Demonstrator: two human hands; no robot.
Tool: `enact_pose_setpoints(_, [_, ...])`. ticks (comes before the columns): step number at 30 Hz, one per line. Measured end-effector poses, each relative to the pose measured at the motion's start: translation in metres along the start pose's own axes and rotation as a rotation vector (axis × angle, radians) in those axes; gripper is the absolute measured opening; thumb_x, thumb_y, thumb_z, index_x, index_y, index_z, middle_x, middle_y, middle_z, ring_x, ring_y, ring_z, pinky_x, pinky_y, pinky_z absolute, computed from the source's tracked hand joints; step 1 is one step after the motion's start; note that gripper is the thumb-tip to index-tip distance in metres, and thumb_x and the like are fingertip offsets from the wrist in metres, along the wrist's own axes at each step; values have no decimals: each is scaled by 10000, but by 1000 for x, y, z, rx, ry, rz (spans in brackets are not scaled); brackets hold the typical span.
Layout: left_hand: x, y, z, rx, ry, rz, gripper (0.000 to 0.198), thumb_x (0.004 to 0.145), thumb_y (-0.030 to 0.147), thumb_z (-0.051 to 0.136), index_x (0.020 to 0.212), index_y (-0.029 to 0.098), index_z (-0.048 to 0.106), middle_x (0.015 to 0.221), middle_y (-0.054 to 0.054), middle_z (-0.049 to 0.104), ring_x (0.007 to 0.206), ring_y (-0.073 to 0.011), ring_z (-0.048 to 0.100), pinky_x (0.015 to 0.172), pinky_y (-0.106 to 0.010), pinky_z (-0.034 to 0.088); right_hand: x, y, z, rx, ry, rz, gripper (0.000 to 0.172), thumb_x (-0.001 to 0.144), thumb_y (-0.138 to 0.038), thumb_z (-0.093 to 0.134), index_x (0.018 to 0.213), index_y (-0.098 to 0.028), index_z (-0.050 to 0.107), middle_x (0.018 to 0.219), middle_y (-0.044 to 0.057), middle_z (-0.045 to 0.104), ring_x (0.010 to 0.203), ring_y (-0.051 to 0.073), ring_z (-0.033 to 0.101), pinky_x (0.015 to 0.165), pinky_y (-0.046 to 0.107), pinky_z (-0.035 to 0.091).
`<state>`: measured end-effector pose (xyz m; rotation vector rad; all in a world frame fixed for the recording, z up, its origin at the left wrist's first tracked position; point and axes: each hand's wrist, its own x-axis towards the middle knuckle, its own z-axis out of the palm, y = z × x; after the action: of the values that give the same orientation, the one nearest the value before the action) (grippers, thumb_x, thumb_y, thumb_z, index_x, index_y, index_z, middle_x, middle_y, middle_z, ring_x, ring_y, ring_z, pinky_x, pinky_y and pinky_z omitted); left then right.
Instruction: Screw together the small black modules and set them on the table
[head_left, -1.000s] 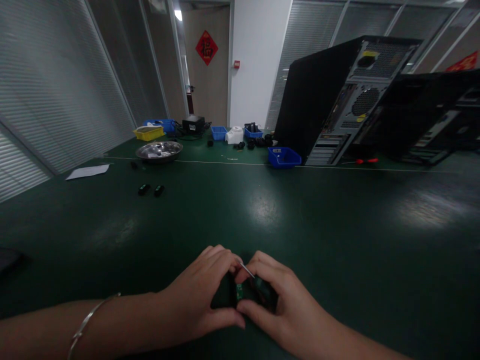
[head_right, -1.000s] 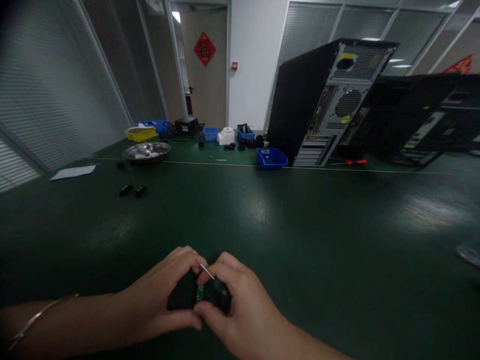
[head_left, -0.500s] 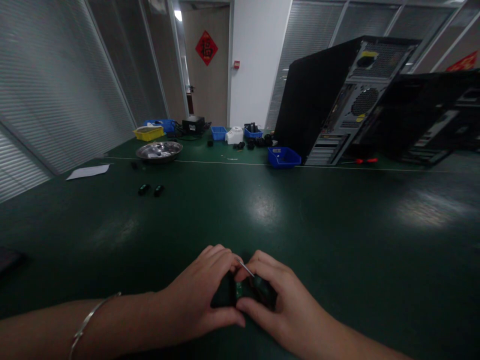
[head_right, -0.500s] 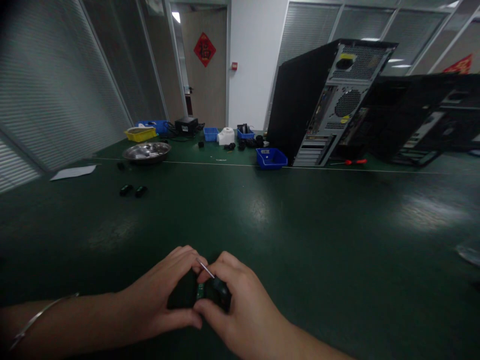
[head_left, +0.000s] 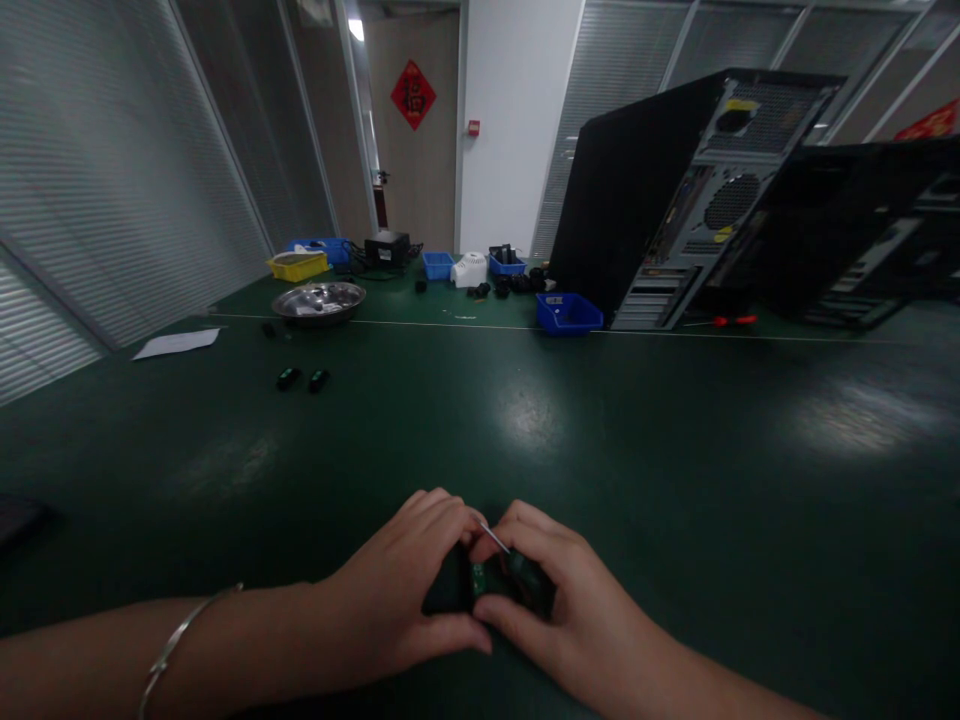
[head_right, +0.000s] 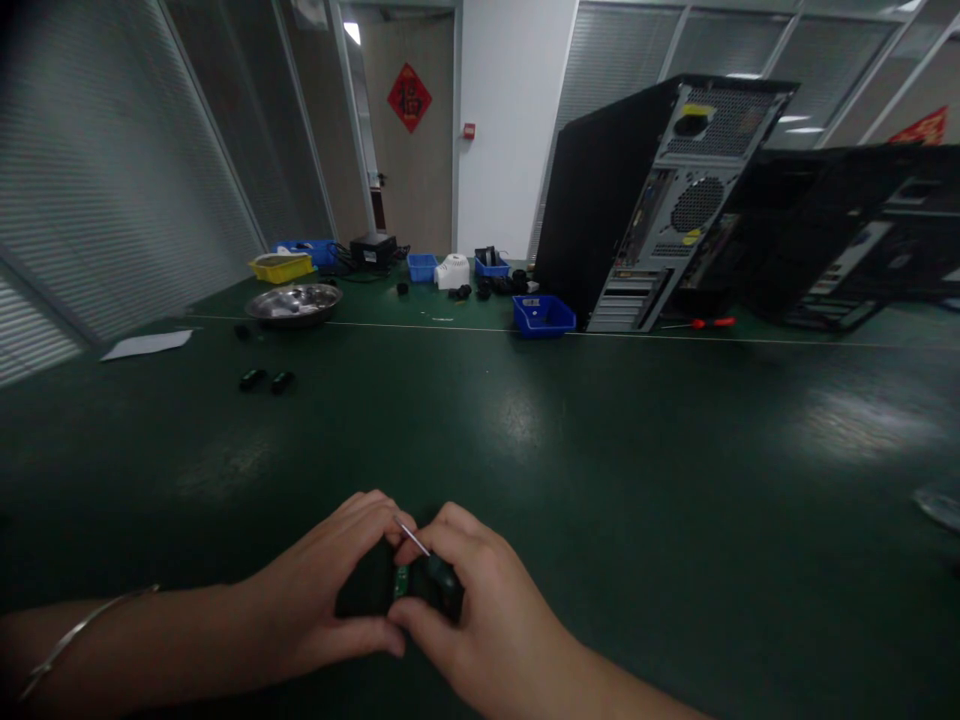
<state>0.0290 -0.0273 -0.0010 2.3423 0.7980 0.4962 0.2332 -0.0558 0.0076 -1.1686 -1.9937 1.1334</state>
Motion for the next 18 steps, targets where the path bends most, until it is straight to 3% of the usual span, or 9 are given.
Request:
enact_pose_setpoints(11, [1, 0, -1, 8, 6, -5, 426, 786, 392, 821, 1005, 194, 514, 1006, -73, 596, 892, -259, 528, 816, -394, 440, -1, 3, 1, 0, 10, -31, 215, 787, -83, 710, 964, -196, 665, 938, 26, 612, 863, 195, 612, 736, 294, 457])
enact_pose_setpoints(18, [-2, -7, -8, -37, 43, -12, 427, 801, 267, 800, 1132, 216, 535, 1091, -68, 630, 983, -267, 580, 887, -407, 458, -4, 4, -3, 60, 49, -69, 129, 867, -190, 660, 995, -186, 669, 927, 46, 604, 854, 205, 610, 734, 313, 463])
